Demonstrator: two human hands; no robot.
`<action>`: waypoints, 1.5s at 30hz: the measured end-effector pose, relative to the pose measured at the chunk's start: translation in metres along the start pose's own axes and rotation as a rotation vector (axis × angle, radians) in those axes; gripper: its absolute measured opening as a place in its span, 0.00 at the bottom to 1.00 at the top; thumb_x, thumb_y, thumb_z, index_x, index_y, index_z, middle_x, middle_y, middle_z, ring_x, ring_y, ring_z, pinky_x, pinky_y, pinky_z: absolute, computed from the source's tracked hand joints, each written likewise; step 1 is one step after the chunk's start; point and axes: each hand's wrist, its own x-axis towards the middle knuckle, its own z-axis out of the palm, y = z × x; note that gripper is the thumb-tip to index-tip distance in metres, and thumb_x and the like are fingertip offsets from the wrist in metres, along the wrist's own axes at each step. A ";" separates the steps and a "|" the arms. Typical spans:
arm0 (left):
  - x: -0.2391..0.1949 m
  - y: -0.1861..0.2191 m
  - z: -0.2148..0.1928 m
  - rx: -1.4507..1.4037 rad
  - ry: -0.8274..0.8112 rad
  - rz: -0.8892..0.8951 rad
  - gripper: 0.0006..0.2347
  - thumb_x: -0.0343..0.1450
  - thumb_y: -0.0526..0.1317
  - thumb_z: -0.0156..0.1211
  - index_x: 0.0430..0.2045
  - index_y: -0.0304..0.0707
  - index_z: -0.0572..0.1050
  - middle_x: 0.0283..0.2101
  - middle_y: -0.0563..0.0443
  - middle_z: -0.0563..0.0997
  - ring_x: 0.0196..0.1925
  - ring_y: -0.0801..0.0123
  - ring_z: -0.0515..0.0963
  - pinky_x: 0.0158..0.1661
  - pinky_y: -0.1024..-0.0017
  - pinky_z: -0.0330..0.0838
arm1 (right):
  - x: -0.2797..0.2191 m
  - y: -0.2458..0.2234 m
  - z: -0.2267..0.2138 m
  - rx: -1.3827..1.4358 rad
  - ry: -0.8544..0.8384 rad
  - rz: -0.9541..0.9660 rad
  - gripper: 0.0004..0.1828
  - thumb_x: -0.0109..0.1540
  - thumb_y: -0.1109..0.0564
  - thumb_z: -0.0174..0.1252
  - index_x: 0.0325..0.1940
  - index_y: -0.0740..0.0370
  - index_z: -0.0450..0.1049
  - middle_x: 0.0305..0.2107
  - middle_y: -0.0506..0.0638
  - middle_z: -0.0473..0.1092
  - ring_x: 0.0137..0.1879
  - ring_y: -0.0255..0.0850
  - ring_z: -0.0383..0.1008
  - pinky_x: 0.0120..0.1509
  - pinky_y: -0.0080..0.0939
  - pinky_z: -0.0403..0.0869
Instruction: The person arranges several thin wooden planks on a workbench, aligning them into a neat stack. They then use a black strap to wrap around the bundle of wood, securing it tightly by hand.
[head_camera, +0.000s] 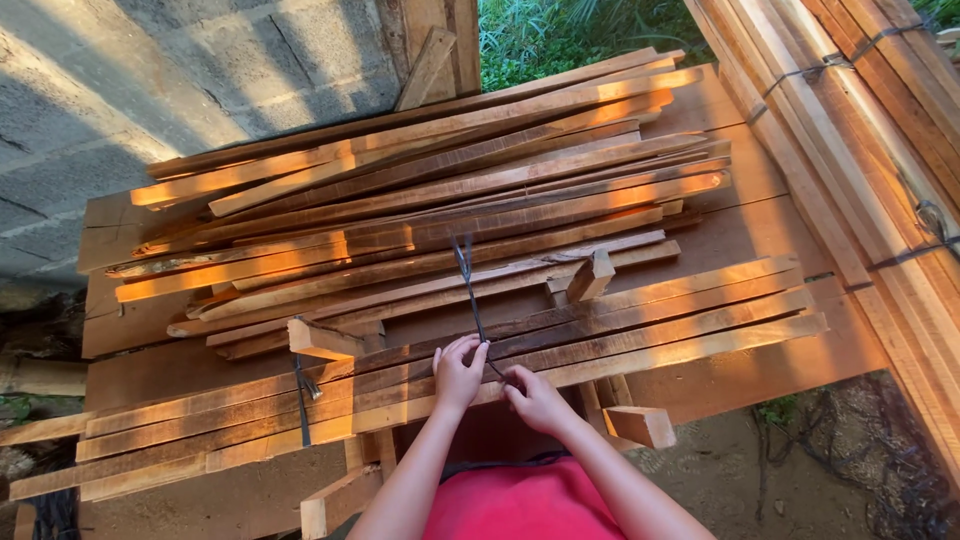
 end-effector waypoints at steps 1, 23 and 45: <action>-0.006 0.010 -0.005 0.000 -0.003 0.003 0.09 0.72 0.62 0.58 0.38 0.76 0.82 0.52 0.84 0.80 0.62 0.82 0.74 0.70 0.47 0.51 | 0.004 0.001 0.003 0.001 0.004 0.002 0.13 0.64 0.56 0.56 0.52 0.50 0.79 0.30 0.50 0.81 0.32 0.40 0.83 0.42 0.42 0.78; -0.039 0.081 -0.107 -0.261 0.495 0.101 0.11 0.74 0.40 0.55 0.47 0.35 0.75 0.53 0.47 0.79 0.58 0.59 0.76 0.60 0.64 0.67 | 0.012 0.122 0.027 -0.407 -0.576 0.437 0.17 0.59 0.51 0.52 0.42 0.51 0.85 0.32 0.47 0.78 0.32 0.44 0.71 0.40 0.42 0.75; 0.127 0.091 0.003 0.532 -0.834 -0.571 0.33 0.69 0.67 0.48 0.62 0.46 0.73 0.67 0.54 0.73 0.67 0.50 0.72 0.64 0.38 0.57 | 0.003 0.161 0.039 0.589 0.039 0.674 0.16 0.69 0.49 0.50 0.37 0.61 0.75 0.23 0.49 0.70 0.23 0.36 0.60 0.26 0.36 0.61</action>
